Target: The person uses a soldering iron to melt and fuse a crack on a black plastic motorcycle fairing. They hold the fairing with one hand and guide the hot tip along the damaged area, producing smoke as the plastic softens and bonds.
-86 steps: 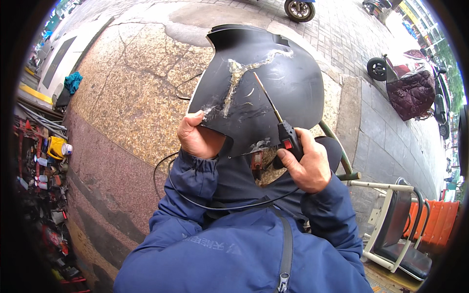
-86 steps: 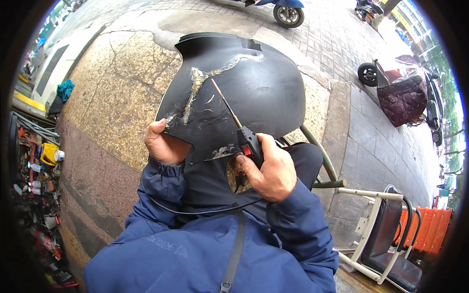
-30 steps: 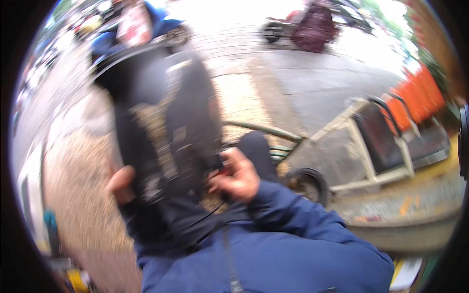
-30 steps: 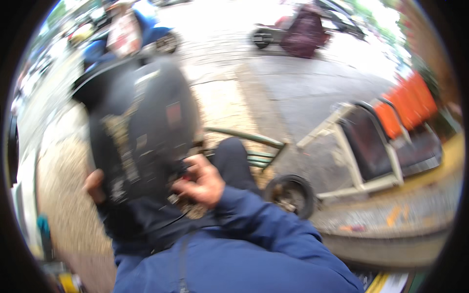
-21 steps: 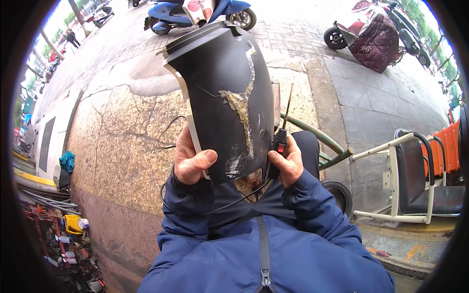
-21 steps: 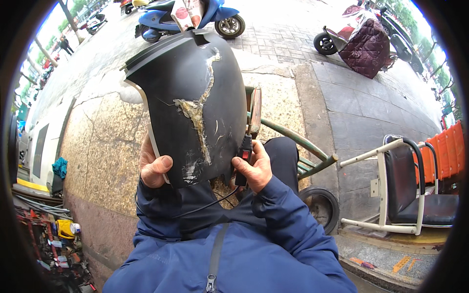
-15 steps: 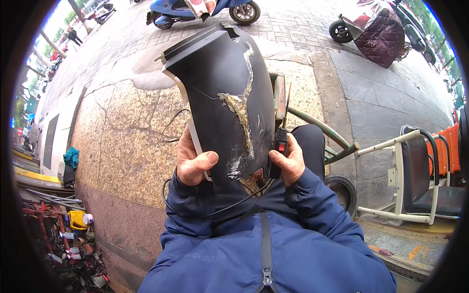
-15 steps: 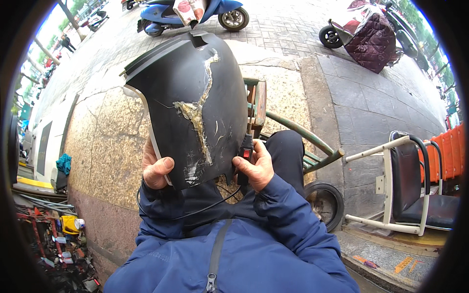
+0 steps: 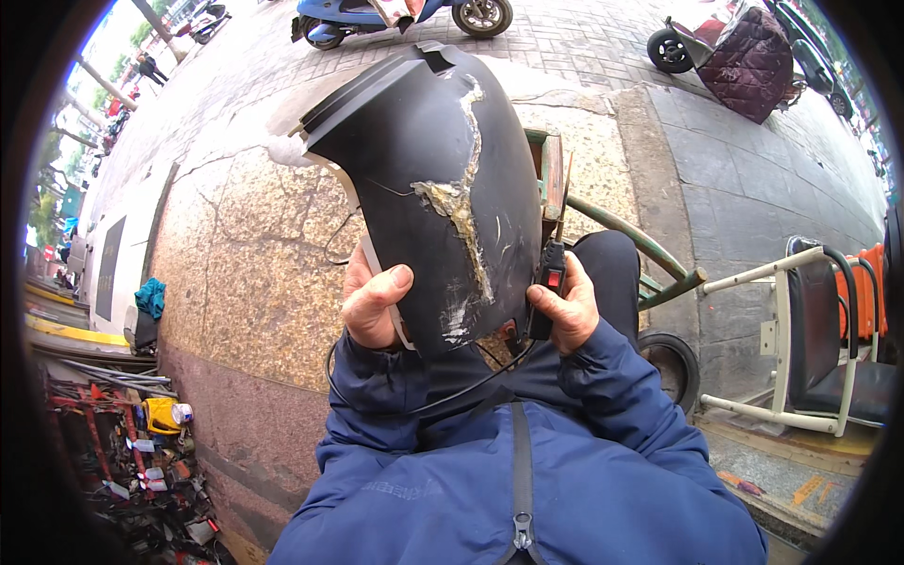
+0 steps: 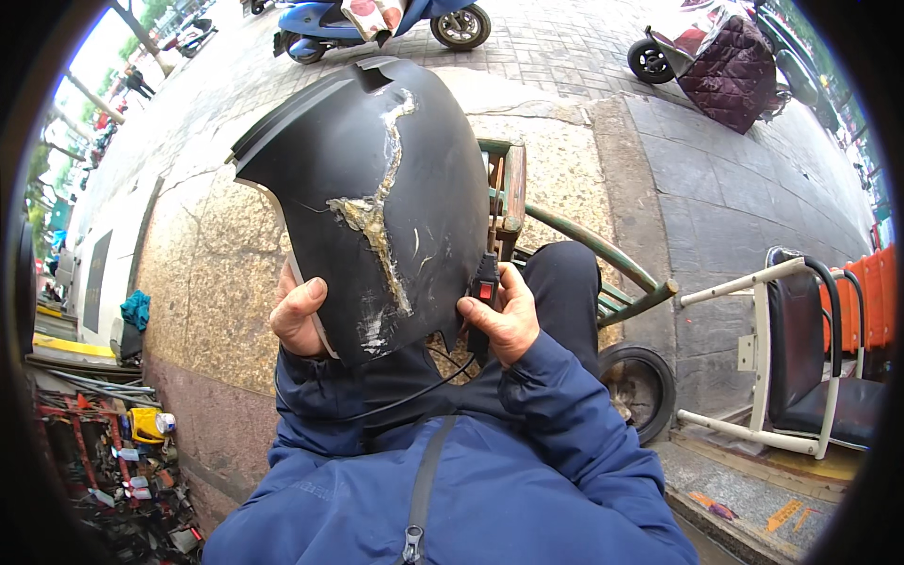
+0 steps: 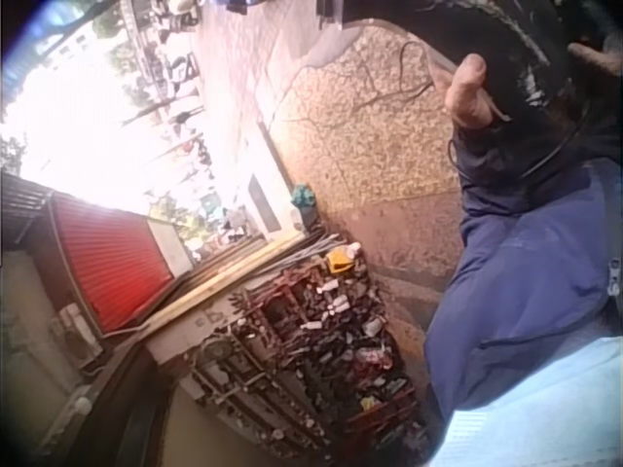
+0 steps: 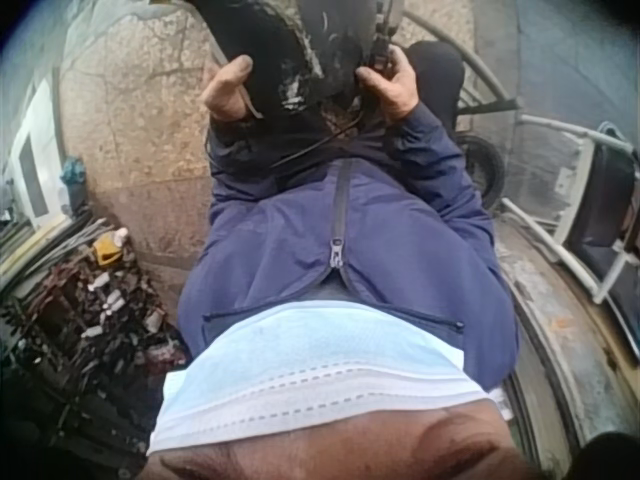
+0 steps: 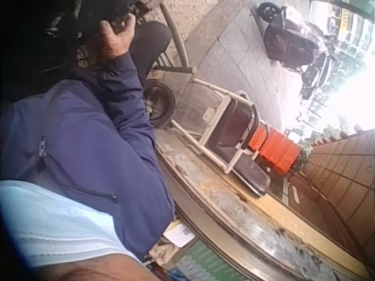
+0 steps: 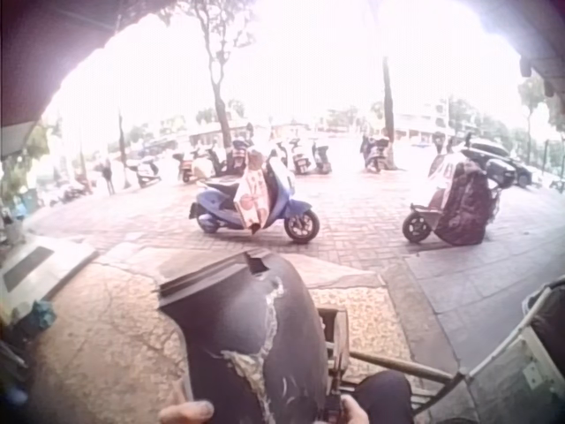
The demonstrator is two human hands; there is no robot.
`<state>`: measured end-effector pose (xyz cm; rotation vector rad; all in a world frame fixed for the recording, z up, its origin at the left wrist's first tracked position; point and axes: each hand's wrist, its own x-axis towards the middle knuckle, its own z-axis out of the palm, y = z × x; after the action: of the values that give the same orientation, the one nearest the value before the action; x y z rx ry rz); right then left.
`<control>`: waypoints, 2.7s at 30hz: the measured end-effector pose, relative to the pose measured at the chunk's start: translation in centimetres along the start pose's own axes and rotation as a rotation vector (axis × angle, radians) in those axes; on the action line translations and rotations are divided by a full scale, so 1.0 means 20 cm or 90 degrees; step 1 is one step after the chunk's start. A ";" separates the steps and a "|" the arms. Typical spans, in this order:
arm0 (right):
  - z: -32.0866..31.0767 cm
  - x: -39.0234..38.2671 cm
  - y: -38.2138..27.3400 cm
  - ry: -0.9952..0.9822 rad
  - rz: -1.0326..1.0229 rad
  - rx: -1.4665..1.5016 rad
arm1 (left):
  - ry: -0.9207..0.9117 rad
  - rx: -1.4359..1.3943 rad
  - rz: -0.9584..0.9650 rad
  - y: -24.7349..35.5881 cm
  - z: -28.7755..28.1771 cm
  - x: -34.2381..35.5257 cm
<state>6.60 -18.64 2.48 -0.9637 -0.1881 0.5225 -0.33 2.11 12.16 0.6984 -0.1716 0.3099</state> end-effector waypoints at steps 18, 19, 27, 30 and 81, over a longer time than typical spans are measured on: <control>0.00 -0.01 -0.01 -0.002 0.005 -0.019 | 0.038 0.019 0.020 -0.01 -0.05 -0.02; 0.00 -0.01 -0.01 -0.001 0.008 -0.016 | 0.040 0.023 0.020 -0.01 -0.05 -0.02; -0.01 -0.01 -0.01 -0.002 0.008 -0.024 | 0.018 -0.035 0.022 -0.01 -0.02 -0.02; -0.01 0.00 -0.01 -0.005 0.008 -0.024 | 0.013 -0.043 0.017 -0.01 -0.03 -0.02; 0.01 -0.02 -0.02 -0.006 0.012 -0.015 | -0.082 -0.138 -0.057 0.01 -0.05 -0.01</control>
<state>6.29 -19.01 2.96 -0.9864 -0.1935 0.5439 -0.51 2.87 11.38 0.5092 -0.2913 0.1569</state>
